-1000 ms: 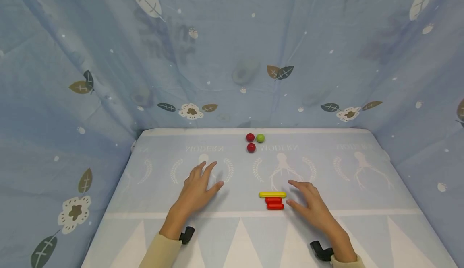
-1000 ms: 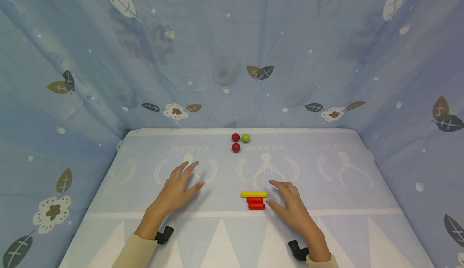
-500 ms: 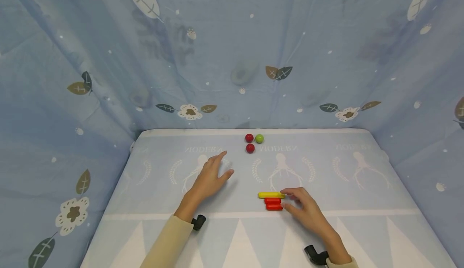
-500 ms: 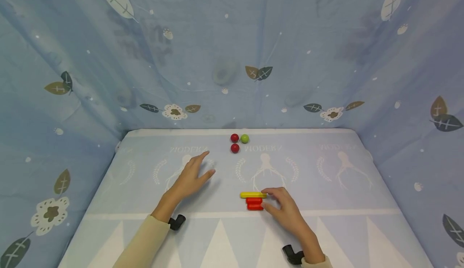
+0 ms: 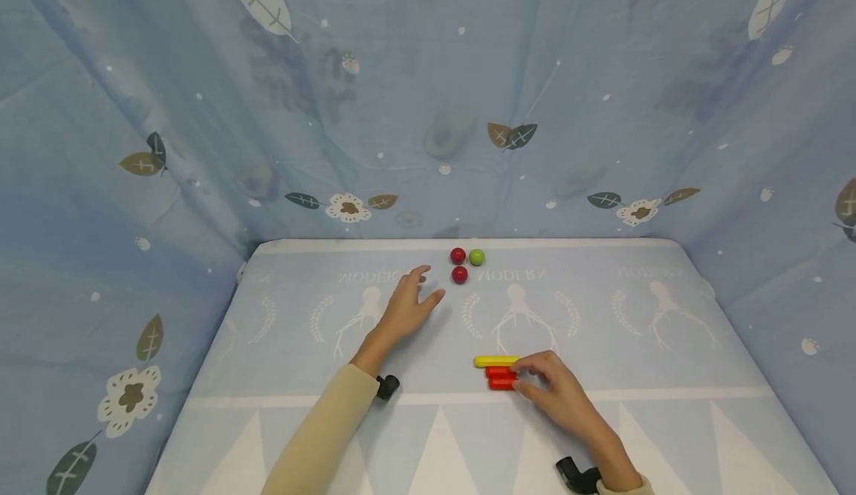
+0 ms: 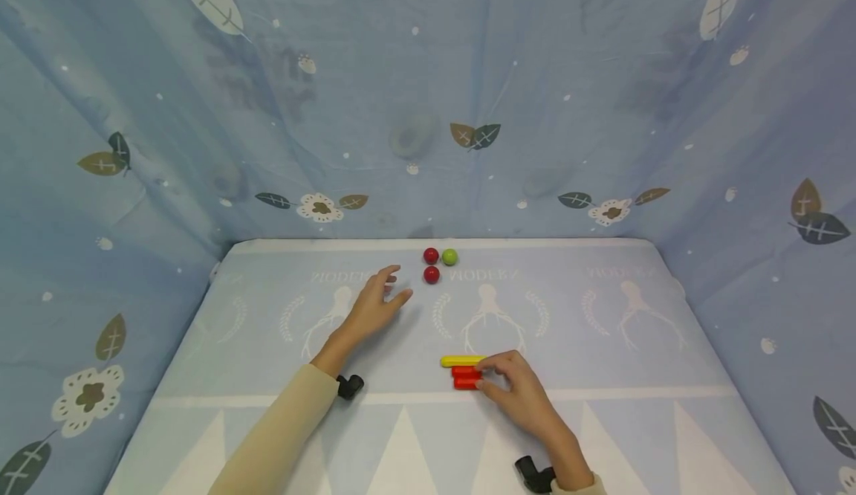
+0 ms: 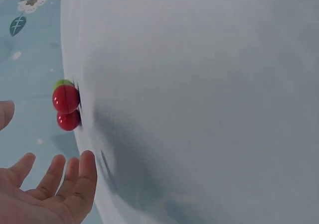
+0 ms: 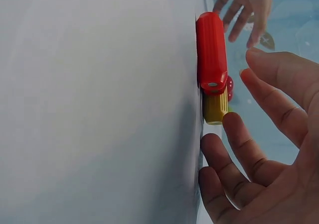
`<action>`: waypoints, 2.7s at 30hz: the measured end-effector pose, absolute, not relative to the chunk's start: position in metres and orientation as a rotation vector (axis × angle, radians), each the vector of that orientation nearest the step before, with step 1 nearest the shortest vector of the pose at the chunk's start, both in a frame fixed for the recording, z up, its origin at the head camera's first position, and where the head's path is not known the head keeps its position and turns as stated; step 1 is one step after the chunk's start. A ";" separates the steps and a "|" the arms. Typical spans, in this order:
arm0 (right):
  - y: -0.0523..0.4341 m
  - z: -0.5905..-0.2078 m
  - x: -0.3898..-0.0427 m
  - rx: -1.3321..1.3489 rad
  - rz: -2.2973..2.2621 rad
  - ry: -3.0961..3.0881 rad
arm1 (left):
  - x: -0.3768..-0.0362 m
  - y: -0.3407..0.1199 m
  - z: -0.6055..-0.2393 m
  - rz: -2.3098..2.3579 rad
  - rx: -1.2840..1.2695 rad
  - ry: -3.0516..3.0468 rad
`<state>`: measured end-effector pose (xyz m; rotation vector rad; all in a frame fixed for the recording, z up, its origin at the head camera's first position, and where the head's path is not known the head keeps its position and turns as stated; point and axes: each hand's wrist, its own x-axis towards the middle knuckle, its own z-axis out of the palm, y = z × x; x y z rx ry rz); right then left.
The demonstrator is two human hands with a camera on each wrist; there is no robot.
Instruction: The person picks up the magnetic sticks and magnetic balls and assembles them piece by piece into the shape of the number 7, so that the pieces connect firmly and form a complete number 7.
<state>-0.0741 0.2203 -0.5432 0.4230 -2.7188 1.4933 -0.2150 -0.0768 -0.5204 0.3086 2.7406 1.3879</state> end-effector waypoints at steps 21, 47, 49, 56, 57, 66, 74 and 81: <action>0.218 -0.550 -0.072 0.363 1.344 -2.838 | -0.262 -0.031 -0.543 1.217 0.204 2.766; 0.214 -0.552 -0.072 0.325 1.263 -2.903 | -0.255 -0.023 -0.537 1.056 0.106 2.813; 0.214 -0.552 -0.072 0.327 1.258 -2.901 | -0.255 -0.024 -0.538 1.062 0.108 2.818; 0.214 -0.553 -0.073 0.329 1.270 -2.904 | -0.254 -0.026 -0.542 1.031 0.126 2.867; 0.214 -0.552 -0.073 0.329 1.276 -2.906 | -0.253 -0.026 -0.542 1.021 0.134 2.869; 0.218 -0.544 -0.072 0.338 1.297 -2.890 | -0.241 -0.039 -0.534 0.996 0.243 2.860; 0.211 -0.539 -0.077 0.469 1.324 -2.787 | -0.220 -0.073 -0.526 0.973 0.243 2.874; 0.191 -0.530 -0.087 0.551 1.369 -2.725 | -0.197 -0.104 -0.524 0.984 0.235 2.895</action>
